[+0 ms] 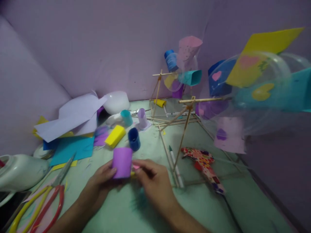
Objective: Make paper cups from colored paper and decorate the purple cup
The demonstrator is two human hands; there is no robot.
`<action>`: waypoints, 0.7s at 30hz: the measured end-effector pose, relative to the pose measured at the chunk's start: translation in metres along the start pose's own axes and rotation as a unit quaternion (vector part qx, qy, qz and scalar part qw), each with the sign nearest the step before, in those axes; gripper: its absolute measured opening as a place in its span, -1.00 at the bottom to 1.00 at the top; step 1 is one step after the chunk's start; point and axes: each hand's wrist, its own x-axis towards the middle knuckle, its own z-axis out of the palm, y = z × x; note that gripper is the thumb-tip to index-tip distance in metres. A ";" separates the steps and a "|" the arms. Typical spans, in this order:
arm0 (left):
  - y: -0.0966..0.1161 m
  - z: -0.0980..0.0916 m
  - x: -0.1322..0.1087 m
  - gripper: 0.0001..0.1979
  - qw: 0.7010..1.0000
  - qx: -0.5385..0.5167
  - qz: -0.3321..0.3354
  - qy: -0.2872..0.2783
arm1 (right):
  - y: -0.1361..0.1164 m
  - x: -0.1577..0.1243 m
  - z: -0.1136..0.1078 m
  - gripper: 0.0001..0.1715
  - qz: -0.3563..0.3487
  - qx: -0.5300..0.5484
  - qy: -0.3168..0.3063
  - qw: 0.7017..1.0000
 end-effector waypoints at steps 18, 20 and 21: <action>-0.018 0.011 -0.007 -0.35 0.998 -0.010 0.069 0.000 | 0.000 0.000 0.018 -0.95 -0.037 -0.005 0.049 0.998; -0.019 0.010 -0.007 -0.34 0.998 -0.016 0.061 -0.012 | -0.001 0.001 0.017 -0.94 -0.036 -0.022 0.044 0.998; -0.019 0.010 -0.007 -0.34 0.998 -0.018 0.055 -0.014 | -0.001 0.001 0.017 -0.93 -0.027 -0.032 0.039 0.998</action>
